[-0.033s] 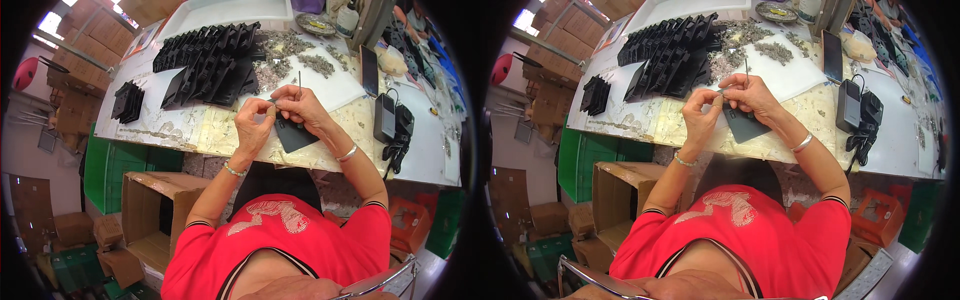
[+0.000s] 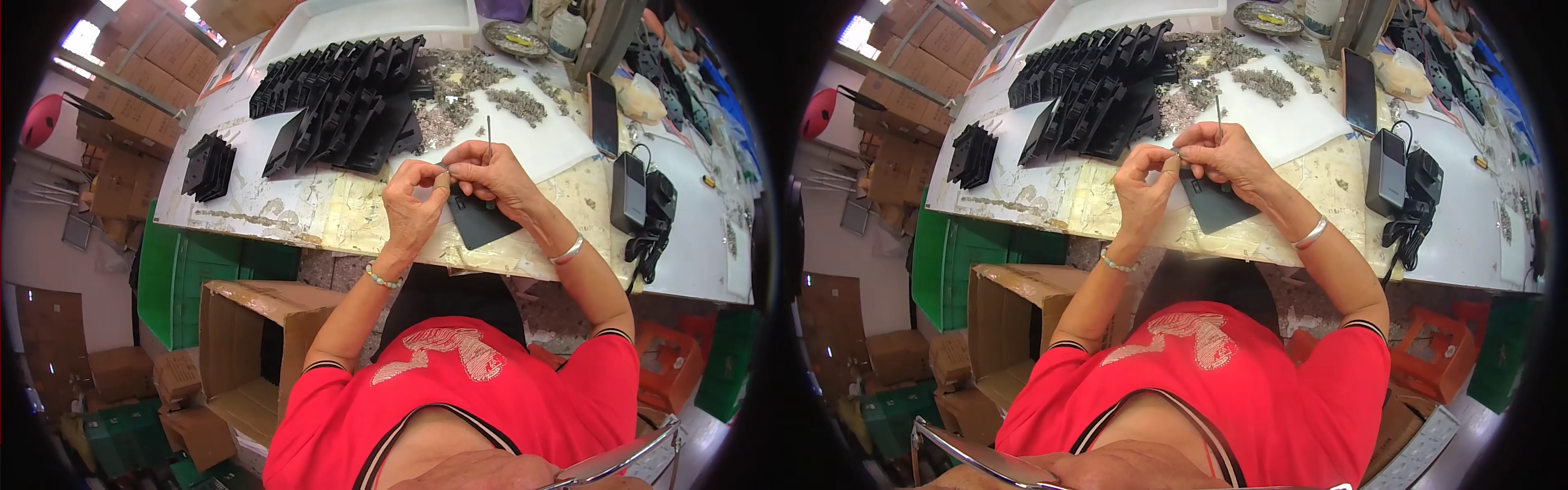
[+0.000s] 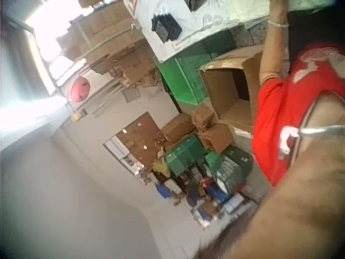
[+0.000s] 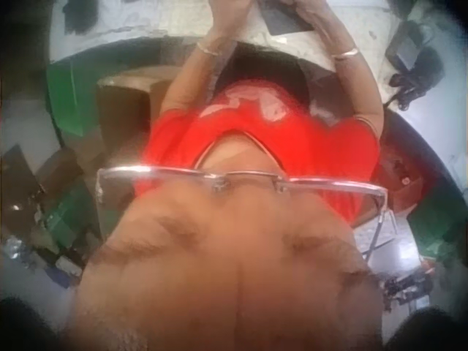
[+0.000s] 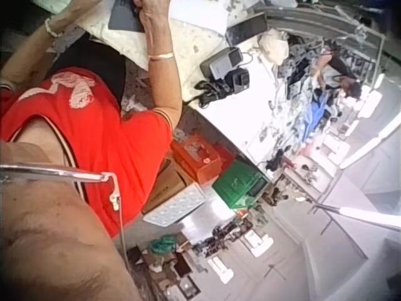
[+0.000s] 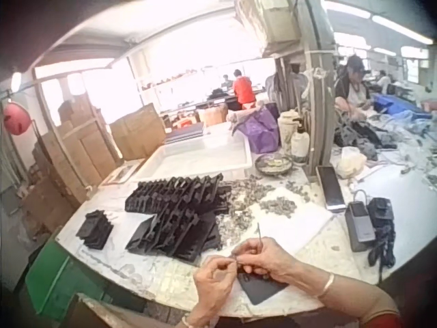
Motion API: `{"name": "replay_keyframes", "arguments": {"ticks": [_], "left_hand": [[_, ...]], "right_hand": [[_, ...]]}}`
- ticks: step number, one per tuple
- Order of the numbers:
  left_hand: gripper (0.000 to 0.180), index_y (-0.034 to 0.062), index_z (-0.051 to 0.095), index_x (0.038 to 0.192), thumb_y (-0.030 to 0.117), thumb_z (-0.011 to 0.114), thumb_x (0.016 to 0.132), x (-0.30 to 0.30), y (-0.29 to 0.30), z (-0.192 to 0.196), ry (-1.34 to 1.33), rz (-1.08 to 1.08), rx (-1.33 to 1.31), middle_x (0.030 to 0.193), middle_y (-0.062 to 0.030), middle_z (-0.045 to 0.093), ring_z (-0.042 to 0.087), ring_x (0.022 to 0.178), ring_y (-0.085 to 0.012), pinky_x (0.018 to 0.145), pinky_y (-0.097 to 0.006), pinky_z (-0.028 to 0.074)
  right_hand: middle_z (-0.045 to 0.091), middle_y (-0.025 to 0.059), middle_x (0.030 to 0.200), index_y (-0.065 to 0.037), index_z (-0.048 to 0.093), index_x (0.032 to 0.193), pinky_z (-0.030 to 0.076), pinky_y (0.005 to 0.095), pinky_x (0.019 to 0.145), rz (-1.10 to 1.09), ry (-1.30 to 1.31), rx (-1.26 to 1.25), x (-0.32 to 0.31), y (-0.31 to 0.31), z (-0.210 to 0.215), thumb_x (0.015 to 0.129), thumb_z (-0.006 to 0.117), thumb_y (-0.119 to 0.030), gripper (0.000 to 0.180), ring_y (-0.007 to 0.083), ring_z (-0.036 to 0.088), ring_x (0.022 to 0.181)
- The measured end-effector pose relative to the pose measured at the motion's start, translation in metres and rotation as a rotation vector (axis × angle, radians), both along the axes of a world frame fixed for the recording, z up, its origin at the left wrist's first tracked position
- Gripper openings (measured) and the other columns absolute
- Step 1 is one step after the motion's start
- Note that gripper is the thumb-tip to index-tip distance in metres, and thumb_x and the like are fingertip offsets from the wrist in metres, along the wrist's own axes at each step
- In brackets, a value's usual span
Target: The person is assembling small plastic components by inserting metal pins and clips into them at a factory workbench.
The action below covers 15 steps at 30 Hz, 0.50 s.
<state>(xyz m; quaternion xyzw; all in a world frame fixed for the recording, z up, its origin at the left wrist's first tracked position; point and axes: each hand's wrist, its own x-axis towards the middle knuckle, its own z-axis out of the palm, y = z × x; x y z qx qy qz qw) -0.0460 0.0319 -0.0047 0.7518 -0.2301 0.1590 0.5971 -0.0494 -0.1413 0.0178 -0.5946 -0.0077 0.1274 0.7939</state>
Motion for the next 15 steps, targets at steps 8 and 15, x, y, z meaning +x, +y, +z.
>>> {"name": "replay_keyframes", "arguments": {"ticks": [8,15], "left_hand": [[0.003,0.0001,0.068,0.087,0.001,0.069,0.084,-0.006,0.007,0.004,0.104,-0.106,-0.142,0.085,-0.0052,0.064,0.061,0.071,-0.0119,0.067,-0.025,0.049],[0.009,-0.0018,0.068,0.094,-0.003,0.071,0.086,-0.007,0.015,0.004,0.003,-0.136,-0.029,0.094,-0.0054,0.064,0.061,0.083,-0.0101,0.074,-0.023,0.050]], "right_hand": [[0.063,0.0068,0.073,0.005,0.063,0.095,0.028,0.0152,0.037,0.075,0.088,0.168,-0.003,0.000,0.002,0.087,0.068,-0.005,0.014,0.0037,0.049,0.047],[0.061,0.0067,0.071,0.003,0.061,0.091,0.027,0.0169,0.036,0.239,0.263,0.347,-0.006,-0.004,0.002,0.087,0.066,-0.006,0.011,0.0035,0.042,0.044]]}}
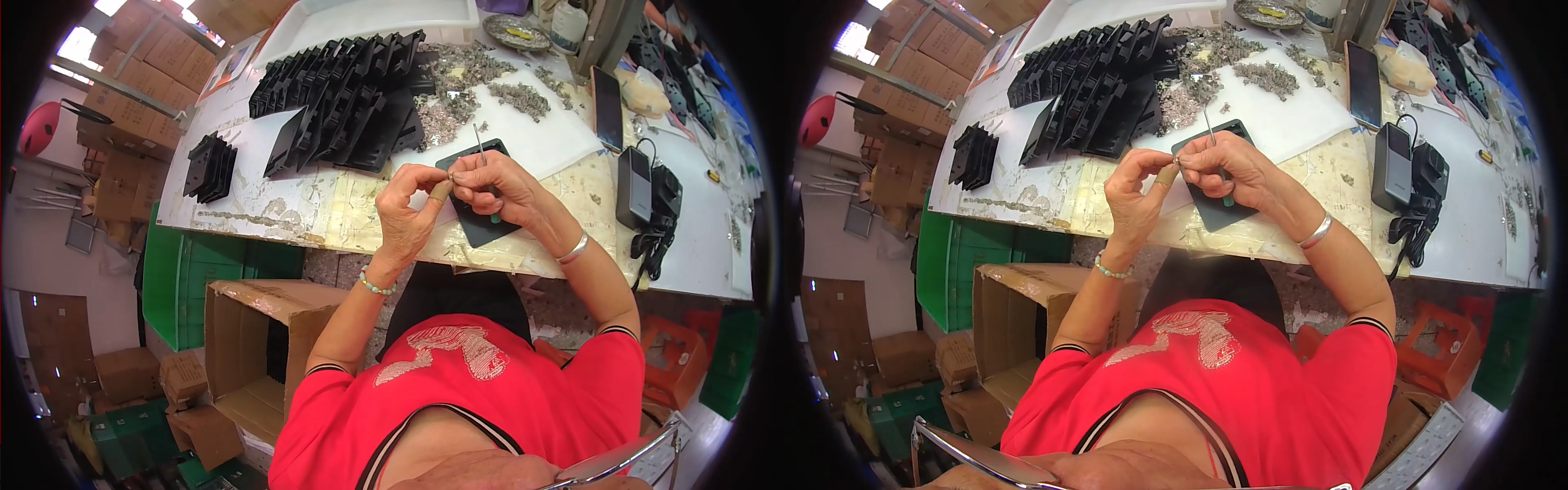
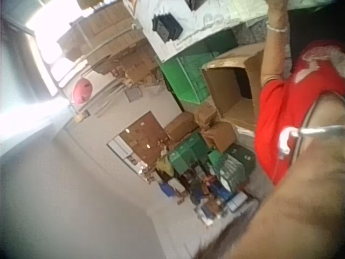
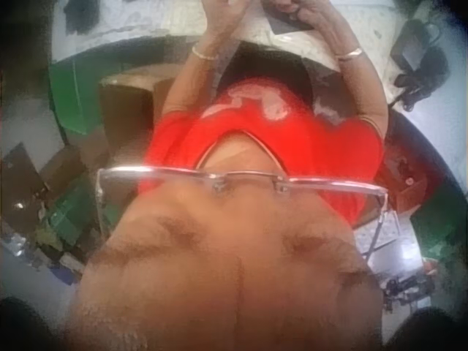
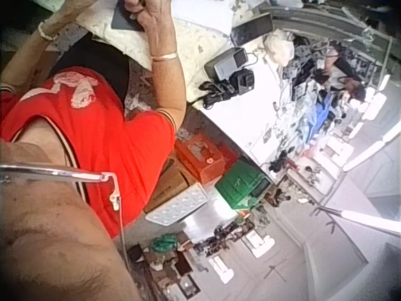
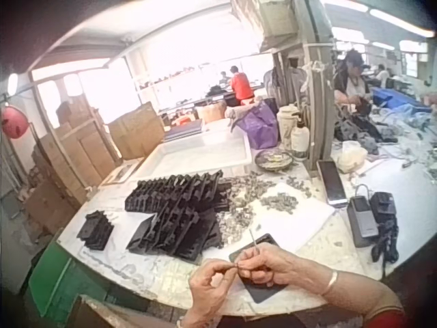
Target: The person is assembling small plastic components by inserting metal pins and clips into them at a factory workbench.
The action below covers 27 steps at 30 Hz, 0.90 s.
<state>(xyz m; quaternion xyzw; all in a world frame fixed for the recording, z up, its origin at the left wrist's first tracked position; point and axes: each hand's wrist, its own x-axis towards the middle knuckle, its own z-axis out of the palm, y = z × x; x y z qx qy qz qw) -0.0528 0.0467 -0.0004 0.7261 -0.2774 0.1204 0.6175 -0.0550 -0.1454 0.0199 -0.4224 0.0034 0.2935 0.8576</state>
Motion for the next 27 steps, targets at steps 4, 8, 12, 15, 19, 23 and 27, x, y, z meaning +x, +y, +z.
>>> {"name": "replay_keyframes", "arguments": {"ticks": [4,8,12,15,19,23,27], "left_hand": [[0.012,0.0014,0.069,0.092,0.001,0.075,0.081,0.002,-0.001,0.003,-0.117,0.044,0.005,0.084,-0.0053,0.065,0.062,0.071,-0.0129,0.066,-0.025,0.050],[0.013,0.0018,0.070,0.093,0.001,0.075,0.081,0.003,-0.001,0.000,-0.110,0.025,-0.004,0.084,-0.0053,0.065,0.062,0.072,-0.0127,0.066,-0.025,0.051],[0.015,-0.0002,0.069,0.097,-0.003,0.072,0.083,0.005,0.001,-0.006,0.010,-0.047,-0.086,0.093,-0.0065,0.065,0.062,0.081,-0.0118,0.073,-0.025,0.052],[0.015,-0.0019,0.067,0.099,-0.004,0.071,0.084,0.007,0.003,-0.007,0.066,-0.082,-0.110,0.099,-0.0070,0.064,0.063,0.089,-0.0116,0.079,-0.025,0.053],[0.017,0.0004,0.066,0.094,-0.001,0.075,0.079,0.011,0.002,-0.008,-0.034,-0.026,-0.073,0.090,-0.0065,0.064,0.065,0.076,-0.0122,0.063,-0.025,0.054],[0.018,0.0013,0.065,0.092,0.000,0.076,0.078,0.008,-0.002,-0.006,-0.093,0.059,0.014,0.085,-0.0067,0.064,0.067,0.072,-0.0141,0.061,-0.026,0.054],[0.019,0.0020,0.063,0.090,0.001,0.076,0.076,0.008,-0.003,-0.006,-0.207,0.123,0.142,0.081,-0.0079,0.062,0.066,0.066,-0.0175,0.058,-0.028,0.054]], "right_hand": [[0.060,0.0068,0.070,0.002,0.059,0.092,0.025,0.0171,0.037,0.032,0.035,0.044,0.000,0.000,-0.001,0.088,0.066,-0.007,0.012,0.0030,0.038,0.043],[0.060,0.0068,0.070,0.002,0.059,0.094,0.025,0.0172,0.037,0.043,0.045,0.057,0.000,0.000,-0.002,0.087,0.067,-0.007,0.013,0.0029,0.037,0.042],[0.060,0.0062,0.070,0.002,0.059,0.094,0.024,0.0166,0.036,0.031,0.021,0.045,-0.001,0.003,-0.001,0.090,0.066,-0.010,0.014,0.0018,0.038,0.043],[0.060,0.0060,0.071,0.002,0.059,0.095,0.024,0.0163,0.035,-0.019,-0.046,-0.014,-0.002,0.007,-0.002,0.092,0.066,-0.013,0.016,0.0015,0.040,0.044],[0.061,0.0041,0.074,0.000,0.059,0.090,0.023,0.0155,0.036,-0.108,-0.174,-0.233,-0.005,0.012,0.007,0.094,0.066,-0.019,0.020,0.0012,0.044,0.045],[0.062,0.0036,0.074,0.000,0.061,0.088,0.024,0.0154,0.037,-0.137,-0.220,-0.383,-0.007,0.012,0.006,0.093,0.067,-0.019,0.020,0.0014,0.049,0.049],[0.061,0.0024,0.068,0.001,0.063,0.087,0.032,0.0172,0.040,-0.194,-0.324,-0.562,-0.006,0.016,0.005,0.091,0.066,-0.017,0.019,0.0036,0.052,0.050]]}}
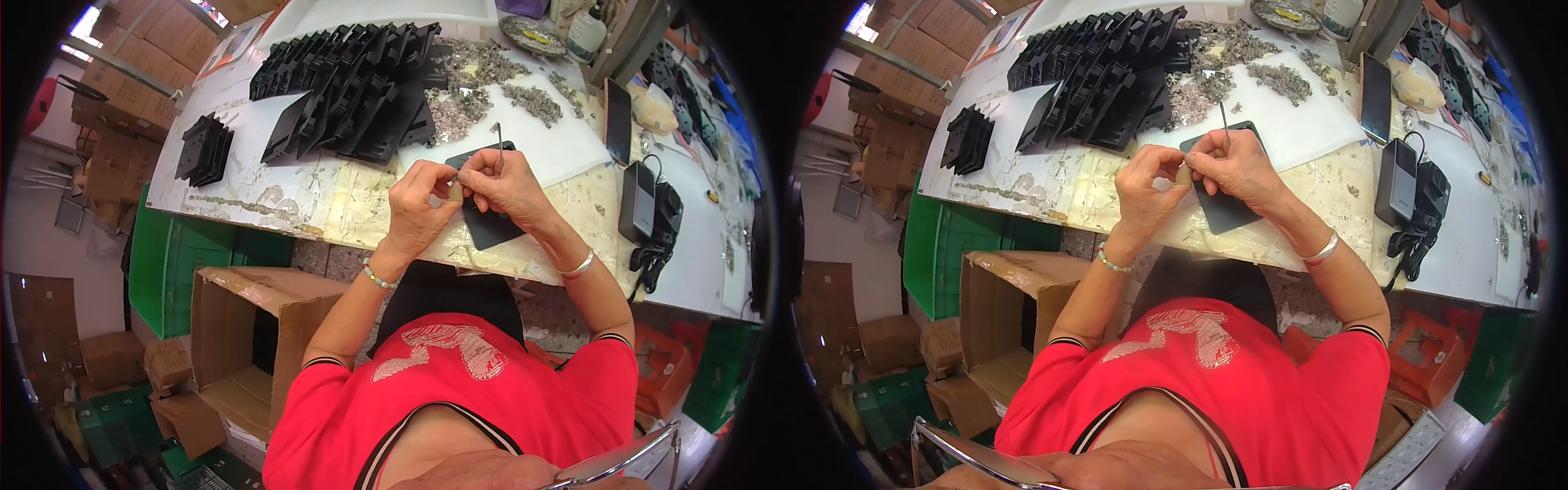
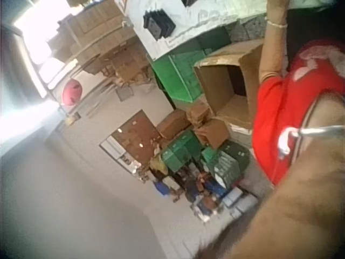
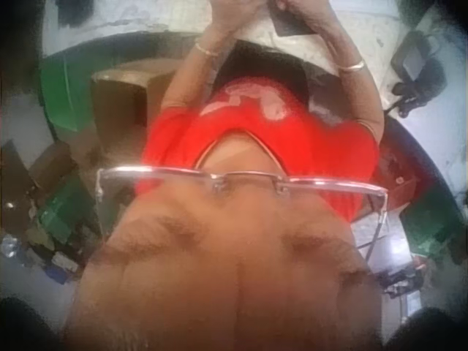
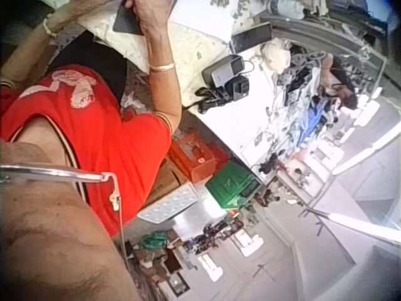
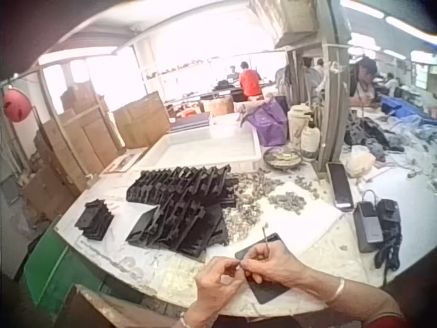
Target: The person is assembling small plastic components by inserting metal pins and clips into them at a factory workbench.
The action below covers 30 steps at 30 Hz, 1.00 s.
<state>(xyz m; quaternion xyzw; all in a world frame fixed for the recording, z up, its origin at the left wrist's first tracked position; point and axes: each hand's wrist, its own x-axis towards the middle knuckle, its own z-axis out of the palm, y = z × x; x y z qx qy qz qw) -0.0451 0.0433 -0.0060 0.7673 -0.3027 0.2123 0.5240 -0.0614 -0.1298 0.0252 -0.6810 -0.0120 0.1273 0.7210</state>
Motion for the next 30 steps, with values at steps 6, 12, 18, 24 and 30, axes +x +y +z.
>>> {"name": "replay_keyframes", "arguments": {"ticks": [6,12,18,24,30], "left_hand": [[0.020,0.0020,0.063,0.091,0.000,0.075,0.075,0.002,-0.003,-0.009,-0.054,0.024,0.099,0.080,-0.0079,0.060,0.062,0.061,-0.0179,0.055,-0.029,0.051],[0.027,-0.0004,0.065,0.101,-0.005,0.069,0.075,-0.006,-0.001,-0.010,0.101,0.119,0.036,0.080,-0.0072,0.061,0.062,0.061,-0.0141,0.055,-0.026,0.051],[0.039,-0.0085,0.060,0.117,-0.006,0.063,0.078,-0.008,0.000,-0.015,0.580,0.046,-0.159,0.074,-0.0106,0.066,0.065,0.054,-0.0133,0.049,-0.025,0.052],[0.039,-0.0103,0.059,0.118,-0.004,0.062,0.079,-0.005,-0.007,-0.023,0.541,0.060,-0.119,0.067,-0.0116,0.068,0.067,0.052,-0.0156,0.049,-0.027,0.053],[0.037,-0.0103,0.060,0.115,-0.002,0.062,0.079,-0.007,-0.007,-0.023,0.484,0.096,-0.119,0.064,-0.0124,0.068,0.067,0.051,-0.0177,0.052,-0.029,0.053]], "right_hand": [[0.061,0.0038,0.065,0.004,0.062,0.083,0.044,0.0227,0.048,-0.072,-0.157,-0.251,0.002,0.001,-0.010,0.087,0.063,-0.012,0.017,0.0072,0.055,0.051],[0.063,0.0059,0.065,0.005,0.063,0.080,0.047,0.0264,0.053,-0.121,-0.249,-0.476,0.012,-0.002,-0.019,0.080,0.065,-0.010,0.015,0.0108,0.058,0.056],[0.065,0.0096,0.064,0.005,0.064,0.079,0.050,0.0279,0.056,-0.200,-0.243,-0.628,0.014,0.008,-0.020,0.079,0.067,-0.011,0.017,0.0131,0.061,0.057],[0.067,0.0124,0.065,0.005,0.064,0.079,0.052,0.0298,0.057,-0.251,-0.385,-0.756,0.014,0.017,-0.023,0.080,0.068,-0.011,0.017,0.0177,0.064,0.056],[0.066,0.0110,0.065,0.004,0.063,0.078,0.052,0.0292,0.057,-0.280,-0.382,-0.837,0.010,0.025,-0.021,0.080,0.068,-0.010,0.015,0.0168,0.065,0.056]]}}
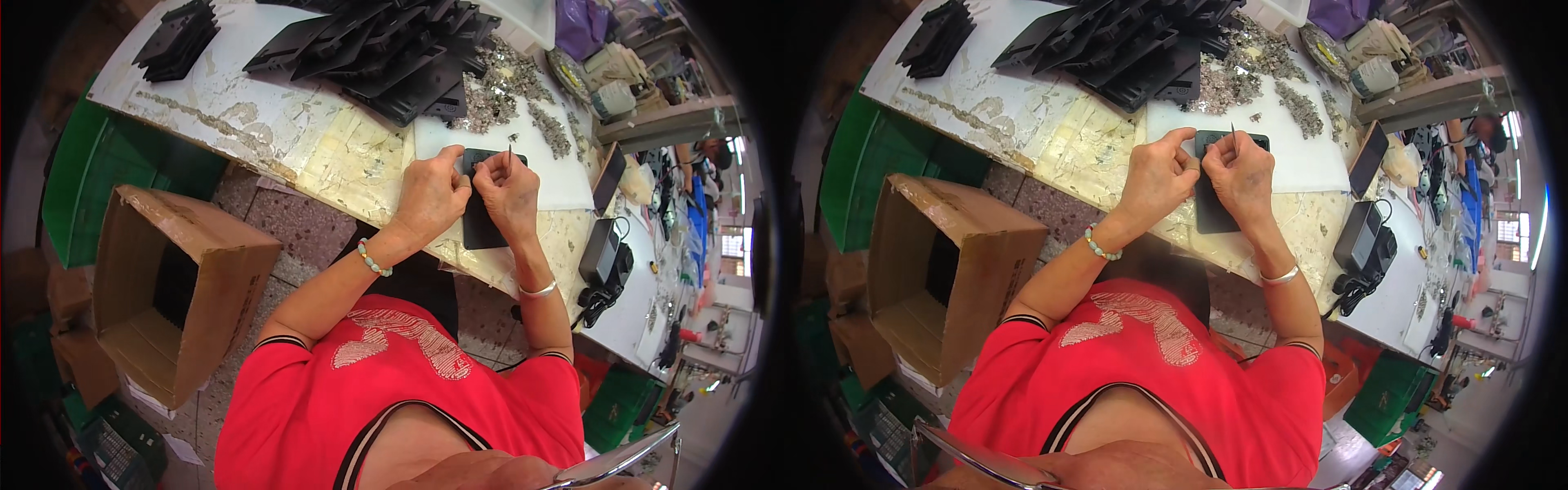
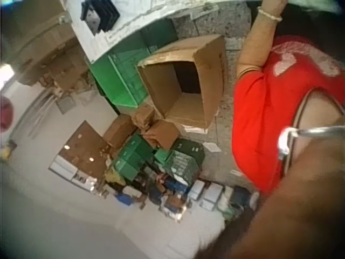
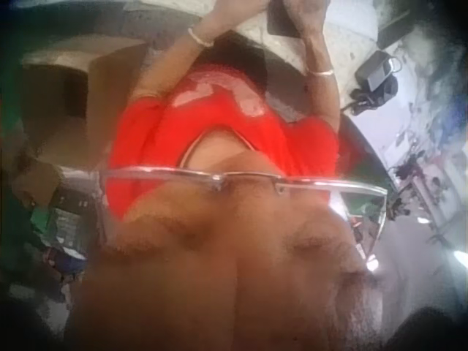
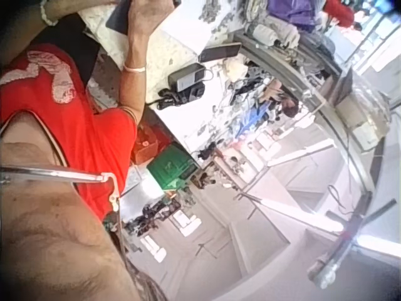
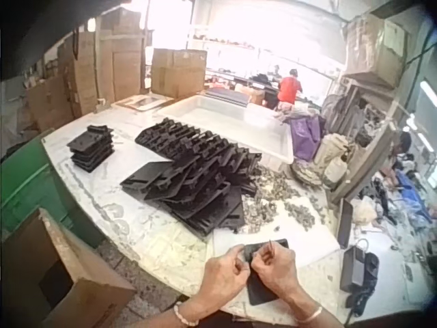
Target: The person is assembling small plastic components by inserting metal pins and clips into them at a factory workbench.
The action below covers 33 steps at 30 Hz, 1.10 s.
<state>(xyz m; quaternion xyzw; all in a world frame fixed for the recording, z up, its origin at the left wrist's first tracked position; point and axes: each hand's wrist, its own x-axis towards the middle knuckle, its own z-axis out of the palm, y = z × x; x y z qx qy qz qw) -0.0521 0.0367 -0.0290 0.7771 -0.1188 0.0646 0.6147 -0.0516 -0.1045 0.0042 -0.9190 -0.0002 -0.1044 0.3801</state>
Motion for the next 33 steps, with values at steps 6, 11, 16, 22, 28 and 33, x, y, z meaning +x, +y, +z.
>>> {"name": "replay_keyframes", "arguments": {"ticks": [6,11,16,22,28,33], "left_hand": [[0.036,-0.0101,0.060,0.113,-0.001,0.062,0.079,0.000,0.001,-0.001,-0.020,0.007,-0.012,0.065,-0.0128,0.068,0.067,0.052,-0.0187,0.054,-0.030,0.053],[0.036,-0.0100,0.060,0.114,-0.001,0.062,0.079,0.000,0.001,-0.002,-0.022,0.004,-0.012,0.065,-0.0127,0.068,0.067,0.052,-0.0192,0.053,-0.030,0.052],[0.037,-0.0093,0.060,0.114,-0.001,0.062,0.078,0.001,0.000,-0.003,-0.032,0.005,-0.009,0.064,-0.0130,0.067,0.067,0.052,-0.0210,0.054,-0.032,0.053],[0.036,-0.0089,0.060,0.113,-0.001,0.062,0.078,0.000,0.001,-0.003,-0.032,0.007,0.004,0.063,-0.0132,0.066,0.066,0.052,-0.0223,0.054,-0.033,0.052],[0.033,-0.0090,0.061,0.112,-0.001,0.059,0.081,0.001,0.000,-0.006,-0.052,0.012,0.006,0.061,-0.0132,0.065,0.066,0.051,-0.0226,0.054,-0.034,0.051],[0.032,-0.0091,0.061,0.112,0.000,0.059,0.082,0.002,0.001,-0.007,-0.069,0.016,0.005,0.061,-0.0130,0.065,0.066,0.050,-0.0221,0.053,-0.033,0.051]], "right_hand": [[0.066,0.0097,0.064,0.002,0.062,0.077,0.051,0.0286,0.056,-0.011,-0.034,-0.033,0.000,0.001,-0.001,0.080,0.069,-0.010,0.015,0.0156,0.064,0.055],[0.065,0.0089,0.063,0.002,0.061,0.077,0.051,0.0286,0.054,-0.035,-0.043,-0.058,0.000,0.004,-0.001,0.080,0.069,-0.010,0.015,0.0153,0.063,0.053],[0.064,0.0090,0.061,0.003,0.061,0.076,0.050,0.0284,0.054,-0.009,-0.099,-0.082,0.000,0.003,-0.004,0.080,0.069,-0.009,0.015,0.0155,0.062,0.053],[0.065,0.0103,0.063,0.004,0.062,0.076,0.051,0.0292,0.055,-0.015,-0.033,-0.053,0.001,0.004,-0.003,0.080,0.069,-0.010,0.016,0.0163,0.063,0.054],[0.066,0.0093,0.064,0.005,0.064,0.079,0.051,0.0284,0.057,0.026,0.087,0.002,0.004,0.000,0.004,0.081,0.069,-0.012,0.018,0.0139,0.062,0.057],[0.062,0.0062,0.060,0.004,0.064,0.079,0.044,0.0259,0.045,-0.006,0.287,0.137,0.012,-0.006,0.008,0.082,0.069,-0.012,0.017,0.0109,0.056,0.048]]}}
